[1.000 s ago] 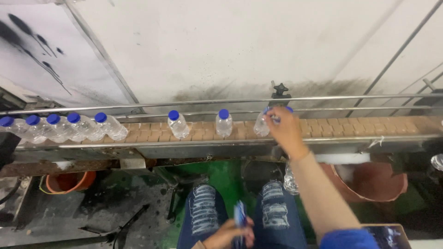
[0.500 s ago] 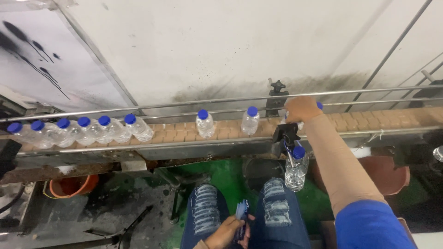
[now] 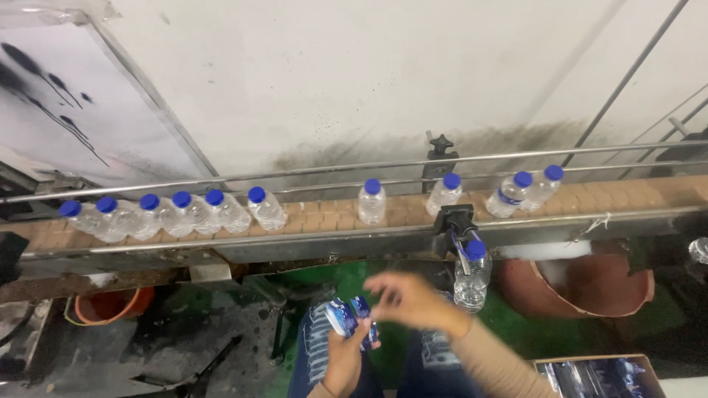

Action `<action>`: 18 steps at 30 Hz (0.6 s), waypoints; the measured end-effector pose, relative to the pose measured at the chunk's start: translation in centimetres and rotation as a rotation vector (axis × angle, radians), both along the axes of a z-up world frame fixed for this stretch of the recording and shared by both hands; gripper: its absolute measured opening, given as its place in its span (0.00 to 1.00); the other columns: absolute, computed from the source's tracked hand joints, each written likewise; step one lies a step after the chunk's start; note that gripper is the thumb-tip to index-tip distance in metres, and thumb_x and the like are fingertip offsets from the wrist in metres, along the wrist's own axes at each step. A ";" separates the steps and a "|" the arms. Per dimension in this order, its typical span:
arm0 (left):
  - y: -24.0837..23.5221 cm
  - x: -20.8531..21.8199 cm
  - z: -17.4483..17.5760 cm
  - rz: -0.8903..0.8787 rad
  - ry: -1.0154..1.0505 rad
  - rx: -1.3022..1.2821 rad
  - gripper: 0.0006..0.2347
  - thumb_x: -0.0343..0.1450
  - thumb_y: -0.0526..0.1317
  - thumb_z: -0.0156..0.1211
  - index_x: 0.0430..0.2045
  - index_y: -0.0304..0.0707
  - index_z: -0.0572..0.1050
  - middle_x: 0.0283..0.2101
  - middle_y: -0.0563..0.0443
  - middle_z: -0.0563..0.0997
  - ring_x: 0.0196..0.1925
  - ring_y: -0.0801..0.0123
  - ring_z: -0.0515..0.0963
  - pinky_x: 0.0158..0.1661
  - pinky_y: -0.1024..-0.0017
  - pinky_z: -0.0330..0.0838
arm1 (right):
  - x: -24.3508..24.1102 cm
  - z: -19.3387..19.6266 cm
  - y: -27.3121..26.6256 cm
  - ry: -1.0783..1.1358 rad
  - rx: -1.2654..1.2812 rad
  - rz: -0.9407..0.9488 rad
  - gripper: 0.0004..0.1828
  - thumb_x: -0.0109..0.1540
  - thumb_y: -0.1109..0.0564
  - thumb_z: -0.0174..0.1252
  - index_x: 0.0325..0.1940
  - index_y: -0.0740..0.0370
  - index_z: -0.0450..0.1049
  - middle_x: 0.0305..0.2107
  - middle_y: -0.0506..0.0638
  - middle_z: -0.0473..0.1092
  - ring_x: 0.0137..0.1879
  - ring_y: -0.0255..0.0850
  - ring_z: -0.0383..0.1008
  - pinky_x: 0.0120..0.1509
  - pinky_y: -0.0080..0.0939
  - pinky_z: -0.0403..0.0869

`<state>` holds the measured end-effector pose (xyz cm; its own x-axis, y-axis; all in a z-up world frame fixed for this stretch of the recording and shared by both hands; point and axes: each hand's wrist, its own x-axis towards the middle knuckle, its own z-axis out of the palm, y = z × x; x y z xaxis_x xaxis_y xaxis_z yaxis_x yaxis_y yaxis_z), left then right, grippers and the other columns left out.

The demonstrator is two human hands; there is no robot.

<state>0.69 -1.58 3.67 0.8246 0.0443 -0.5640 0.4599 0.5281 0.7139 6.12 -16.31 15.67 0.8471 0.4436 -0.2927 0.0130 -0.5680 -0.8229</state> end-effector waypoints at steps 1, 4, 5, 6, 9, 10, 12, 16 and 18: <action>-0.1 -0.1 0.1 0.002 0.002 0.003 0.12 0.62 0.30 0.59 0.38 0.26 0.72 0.33 0.37 0.77 0.29 0.56 0.76 0.24 0.68 0.73 | -0.9 -1.6 0.8 0.002 0.003 0.002 0.27 0.51 0.52 0.61 0.54 0.53 0.66 0.48 0.46 0.70 0.41 0.34 0.75 0.44 0.29 0.75; -0.6 -0.6 -0.6 0.082 -0.128 -0.023 0.07 0.65 0.31 0.54 0.34 0.26 0.72 0.31 0.38 0.77 0.31 0.58 0.75 0.22 0.69 0.68 | -2.9 -4.2 2.4 0.150 0.533 -0.288 0.09 0.50 0.65 0.67 0.23 0.65 0.71 0.17 0.53 0.73 0.17 0.36 0.73 0.23 0.28 0.71; -0.8 -1.0 -1.5 0.114 -0.170 -0.062 0.07 0.66 0.32 0.53 0.32 0.24 0.71 0.30 0.37 0.76 0.26 0.59 0.73 0.20 0.69 0.67 | -3.0 -3.7 2.5 0.147 0.572 -0.270 0.05 0.51 0.66 0.65 0.26 0.68 0.74 0.16 0.54 0.74 0.16 0.37 0.73 0.25 0.29 0.73; -1.0 -1.0 -2.3 0.146 -0.220 -0.103 0.07 0.67 0.33 0.52 0.31 0.23 0.70 0.29 0.37 0.75 0.22 0.61 0.70 0.17 0.70 0.66 | -2.9 -3.1 2.5 0.137 0.610 -0.249 0.04 0.52 0.66 0.63 0.29 0.72 0.76 0.16 0.55 0.74 0.16 0.38 0.73 0.26 0.31 0.75; -0.8 -1.3 -3.4 0.126 -0.262 -0.147 0.07 0.68 0.34 0.51 0.31 0.26 0.68 0.18 0.41 0.70 0.16 0.64 0.69 0.17 0.70 0.66 | -2.3 -4.6 1.5 0.067 0.468 -0.169 0.04 0.55 0.64 0.59 0.33 0.65 0.77 0.20 0.49 0.75 0.27 0.33 0.75 0.36 0.31 0.76; -0.9 -1.2 -3.2 0.129 -0.262 -0.149 0.07 0.68 0.34 0.51 0.31 0.26 0.68 0.18 0.41 0.70 0.16 0.64 0.69 0.17 0.70 0.66 | -2.1 -5.1 1.2 0.067 0.466 -0.166 0.04 0.55 0.64 0.59 0.33 0.65 0.77 0.20 0.49 0.75 0.27 0.33 0.75 0.36 0.31 0.76; -0.9 -1.1 -2.7 0.126 -0.221 -0.130 0.06 0.65 0.31 0.55 0.31 0.26 0.69 0.19 0.42 0.70 0.17 0.66 0.69 0.16 0.70 0.65 | -1.6 -6.1 0.5 0.034 0.243 -0.134 0.15 0.55 0.58 0.59 0.45 0.58 0.69 0.28 0.45 0.77 0.34 0.32 0.76 0.44 0.34 0.71; -0.5 -0.6 -2.7 0.198 -0.236 -0.121 0.06 0.65 0.33 0.54 0.20 0.29 0.67 0.12 0.42 0.69 0.12 0.62 0.67 0.16 0.69 0.64 | -1.5 -6.4 1.4 -0.171 0.262 -0.325 0.03 0.51 0.61 0.61 0.28 0.57 0.78 0.28 0.46 0.78 0.36 0.35 0.78 0.46 0.34 0.75; -0.2 -0.3 -2.8 0.229 -0.174 -0.018 0.04 0.67 0.32 0.51 0.23 0.30 0.68 0.13 0.44 0.68 0.13 0.66 0.66 0.16 0.71 0.62 | -1.2 -6.8 1.5 0.234 0.856 -0.270 0.05 0.49 0.62 0.64 0.30 0.62 0.79 0.28 0.53 0.77 0.34 0.40 0.76 0.46 0.40 0.73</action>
